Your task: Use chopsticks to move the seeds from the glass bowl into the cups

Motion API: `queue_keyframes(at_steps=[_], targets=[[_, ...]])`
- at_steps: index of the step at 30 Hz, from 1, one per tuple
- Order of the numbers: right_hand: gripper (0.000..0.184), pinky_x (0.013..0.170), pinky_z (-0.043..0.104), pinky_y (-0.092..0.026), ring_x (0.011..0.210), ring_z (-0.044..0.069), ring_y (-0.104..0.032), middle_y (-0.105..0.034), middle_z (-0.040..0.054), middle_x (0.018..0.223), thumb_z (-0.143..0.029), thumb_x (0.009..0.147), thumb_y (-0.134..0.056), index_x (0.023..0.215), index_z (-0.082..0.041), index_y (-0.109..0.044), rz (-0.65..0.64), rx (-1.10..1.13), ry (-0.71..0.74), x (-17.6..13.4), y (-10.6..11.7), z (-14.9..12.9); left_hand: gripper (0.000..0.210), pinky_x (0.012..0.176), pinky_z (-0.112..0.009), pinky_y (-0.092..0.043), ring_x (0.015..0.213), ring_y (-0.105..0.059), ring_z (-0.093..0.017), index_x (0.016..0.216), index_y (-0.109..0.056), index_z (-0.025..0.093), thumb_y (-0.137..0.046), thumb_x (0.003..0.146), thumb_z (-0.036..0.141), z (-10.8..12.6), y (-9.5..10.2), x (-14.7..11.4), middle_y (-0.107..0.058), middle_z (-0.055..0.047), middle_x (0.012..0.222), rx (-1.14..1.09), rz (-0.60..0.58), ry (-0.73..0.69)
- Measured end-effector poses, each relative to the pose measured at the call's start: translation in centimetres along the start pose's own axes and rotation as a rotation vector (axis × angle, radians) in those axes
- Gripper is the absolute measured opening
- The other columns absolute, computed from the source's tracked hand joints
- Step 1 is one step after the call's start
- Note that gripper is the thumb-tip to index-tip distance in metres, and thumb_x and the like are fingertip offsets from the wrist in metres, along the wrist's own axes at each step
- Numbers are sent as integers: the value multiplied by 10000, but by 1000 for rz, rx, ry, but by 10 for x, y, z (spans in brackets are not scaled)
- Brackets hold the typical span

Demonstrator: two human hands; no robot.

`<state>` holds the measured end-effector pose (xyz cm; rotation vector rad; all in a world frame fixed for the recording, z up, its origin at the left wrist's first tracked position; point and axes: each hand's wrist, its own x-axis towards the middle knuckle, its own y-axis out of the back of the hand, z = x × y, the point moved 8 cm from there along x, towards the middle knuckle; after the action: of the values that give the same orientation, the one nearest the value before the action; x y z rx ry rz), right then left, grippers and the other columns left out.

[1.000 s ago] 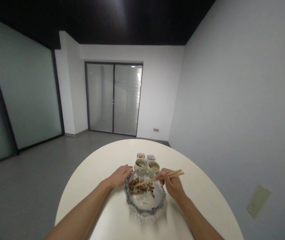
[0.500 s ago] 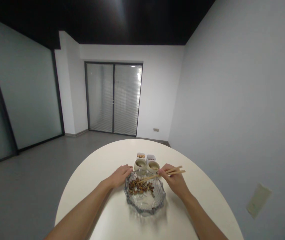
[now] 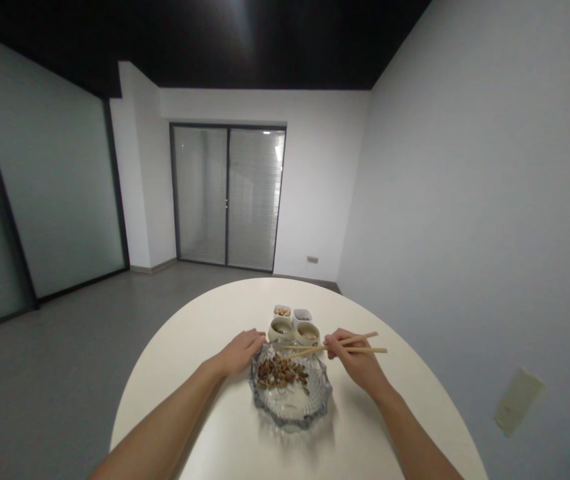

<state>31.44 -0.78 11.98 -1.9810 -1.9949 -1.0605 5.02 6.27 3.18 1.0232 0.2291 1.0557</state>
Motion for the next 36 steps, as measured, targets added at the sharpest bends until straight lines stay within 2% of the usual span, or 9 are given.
queue_keyframes(at_steps=[8, 16, 29, 33, 36], targets=[[495, 546, 282, -459, 568, 185, -615, -688, 37, 595, -582, 948, -652, 636, -203, -716, -103, -33, -1, -3, -12, -2, 646, 1094, -405, -443, 1156, -625, -290, 1179, -741, 218, -203, 1106, 568, -2, -1, 2, -745, -92, 1229, -12, 20, -12], [490, 574, 280, -494, 602, 197, -662, -715, 44, 621, -592, 962, -624, 669, -212, -726, -101, -47, -24, -4, -11, -3, 605, 1197, -442, -365, 1327, -552, -311, 1315, -702, 227, -235, 1102, 547, -10, -4, 2, -684, -85, 1424, -5, -11, 41], [498, 575, 291, -513, 584, 206, -671, -704, 38, 585, -641, 932, -623, 730, -208, -762, 0, -50, -42, -1, 2, 3, 624, 1213, -469, -345, 1359, -541, -322, 1349, -689, 206, -239, 1101, 560, -10, -4, 1, -668, -104, 1445, -12, -12, 62], [546, 574, 304, -530, 567, 212, -670, -699, 42, 566, -705, 901, -639, 734, -204, -777, 79, -29, -39, 1, 11, 6, 632, 1188, -440, -375, 1323, -564, -315, 1329, -707, 216, -243, 1101, 579, -9, -2, -1, -694, -95, 1407, -23, 9, 55], [578, 600, 318, -559, 580, 223, -687, -702, 47, 566, -748, 878, -646, 734, -204, -783, 186, -6, -39, 2, 23, 10, 634, 1173, -435, -391, 1294, -580, -312, 1306, -720, 216, -243, 1103, 580, -8, -2, -1, -706, -92, 1384, -24, 20, 37]])
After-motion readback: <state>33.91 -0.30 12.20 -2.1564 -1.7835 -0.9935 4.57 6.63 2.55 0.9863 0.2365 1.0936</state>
